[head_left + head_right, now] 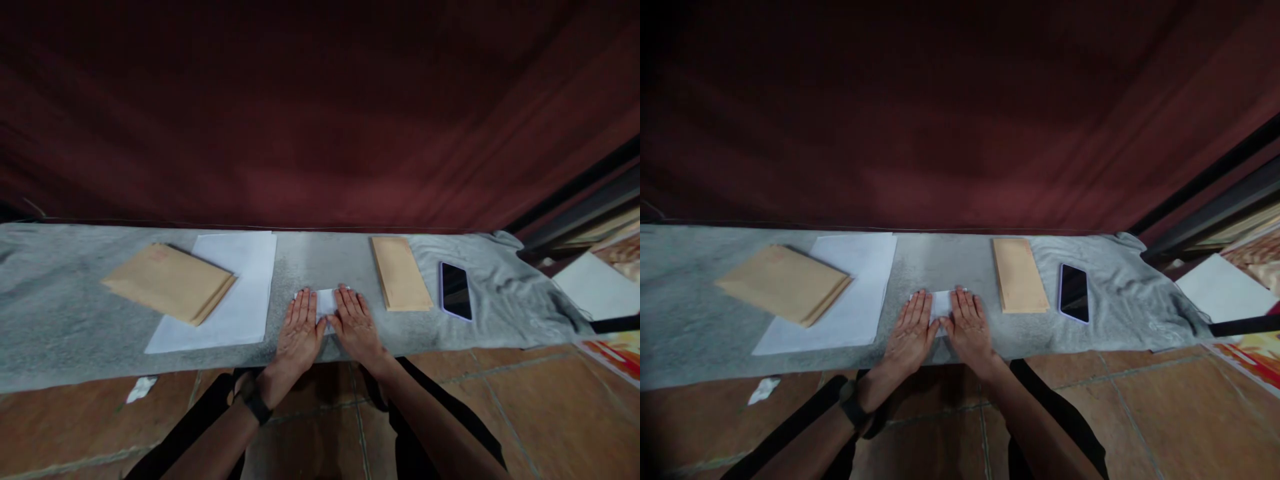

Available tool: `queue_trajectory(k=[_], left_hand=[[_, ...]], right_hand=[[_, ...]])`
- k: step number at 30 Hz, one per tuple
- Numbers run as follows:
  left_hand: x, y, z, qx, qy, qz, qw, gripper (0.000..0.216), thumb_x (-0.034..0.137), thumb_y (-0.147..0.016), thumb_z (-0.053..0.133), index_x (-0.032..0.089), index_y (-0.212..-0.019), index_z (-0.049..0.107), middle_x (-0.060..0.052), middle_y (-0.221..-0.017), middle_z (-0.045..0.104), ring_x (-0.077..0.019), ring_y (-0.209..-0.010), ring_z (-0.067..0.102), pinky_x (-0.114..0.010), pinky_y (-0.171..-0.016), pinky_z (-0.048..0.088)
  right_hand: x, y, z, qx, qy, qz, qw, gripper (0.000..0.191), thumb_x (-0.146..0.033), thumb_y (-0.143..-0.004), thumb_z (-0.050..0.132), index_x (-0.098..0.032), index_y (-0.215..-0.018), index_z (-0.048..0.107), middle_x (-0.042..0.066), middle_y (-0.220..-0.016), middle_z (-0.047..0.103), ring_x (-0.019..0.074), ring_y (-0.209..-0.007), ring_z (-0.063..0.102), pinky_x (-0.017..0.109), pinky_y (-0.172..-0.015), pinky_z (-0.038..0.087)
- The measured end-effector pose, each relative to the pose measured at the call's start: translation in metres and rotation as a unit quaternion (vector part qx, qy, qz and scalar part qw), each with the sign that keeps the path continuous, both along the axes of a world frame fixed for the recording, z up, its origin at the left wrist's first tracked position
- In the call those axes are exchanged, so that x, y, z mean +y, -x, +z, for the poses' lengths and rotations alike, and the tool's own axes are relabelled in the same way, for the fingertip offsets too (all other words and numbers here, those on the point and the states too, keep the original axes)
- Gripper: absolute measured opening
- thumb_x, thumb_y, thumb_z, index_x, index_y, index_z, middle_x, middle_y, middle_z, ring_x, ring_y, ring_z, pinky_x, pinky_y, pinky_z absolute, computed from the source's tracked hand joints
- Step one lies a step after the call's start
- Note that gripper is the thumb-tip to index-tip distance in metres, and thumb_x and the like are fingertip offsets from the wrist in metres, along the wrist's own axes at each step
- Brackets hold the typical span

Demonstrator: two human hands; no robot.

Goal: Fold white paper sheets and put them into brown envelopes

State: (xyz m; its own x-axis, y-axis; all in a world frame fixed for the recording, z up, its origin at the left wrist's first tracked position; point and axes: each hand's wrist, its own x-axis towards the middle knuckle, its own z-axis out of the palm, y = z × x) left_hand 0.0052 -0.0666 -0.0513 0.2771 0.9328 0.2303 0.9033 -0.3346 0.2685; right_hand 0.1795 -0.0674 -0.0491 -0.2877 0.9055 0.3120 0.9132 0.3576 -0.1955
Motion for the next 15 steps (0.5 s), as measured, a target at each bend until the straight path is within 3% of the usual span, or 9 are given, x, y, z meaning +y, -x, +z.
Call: queue_trajectory(k=[7,15], left_hand=[[-0.004,0.008,0.004,-0.023,-0.016,0.028,0.999,0.075,0.056,-0.100,0.039,0.004,-0.155,0.035,-0.024,-0.161,0.033,-0.0360,-0.151,0.030,-0.056,-0.121,0.030],[-0.005,0.013,0.007,-0.032,-0.020,0.018,0.999,0.072,0.056,-0.099,0.041,0.011,-0.155,0.038,-0.021,-0.162,0.033,-0.0356,-0.151,0.031,-0.056,-0.121,0.030]], right_hand=[[-0.002,-0.007,0.001,-0.012,0.006,-0.028,1.000,0.062,-0.041,-0.106,0.040,-0.009,-0.158,0.030,0.019,-0.160,0.037,0.0311,-0.147,0.037,0.052,-0.120,0.028],[-0.006,-0.017,0.001,-0.019,-0.001,-0.044,0.999,0.062,-0.038,-0.106,0.038,-0.011,-0.160,0.026,0.018,-0.159,0.039,0.0320,-0.147,0.037,0.053,-0.119,0.031]])
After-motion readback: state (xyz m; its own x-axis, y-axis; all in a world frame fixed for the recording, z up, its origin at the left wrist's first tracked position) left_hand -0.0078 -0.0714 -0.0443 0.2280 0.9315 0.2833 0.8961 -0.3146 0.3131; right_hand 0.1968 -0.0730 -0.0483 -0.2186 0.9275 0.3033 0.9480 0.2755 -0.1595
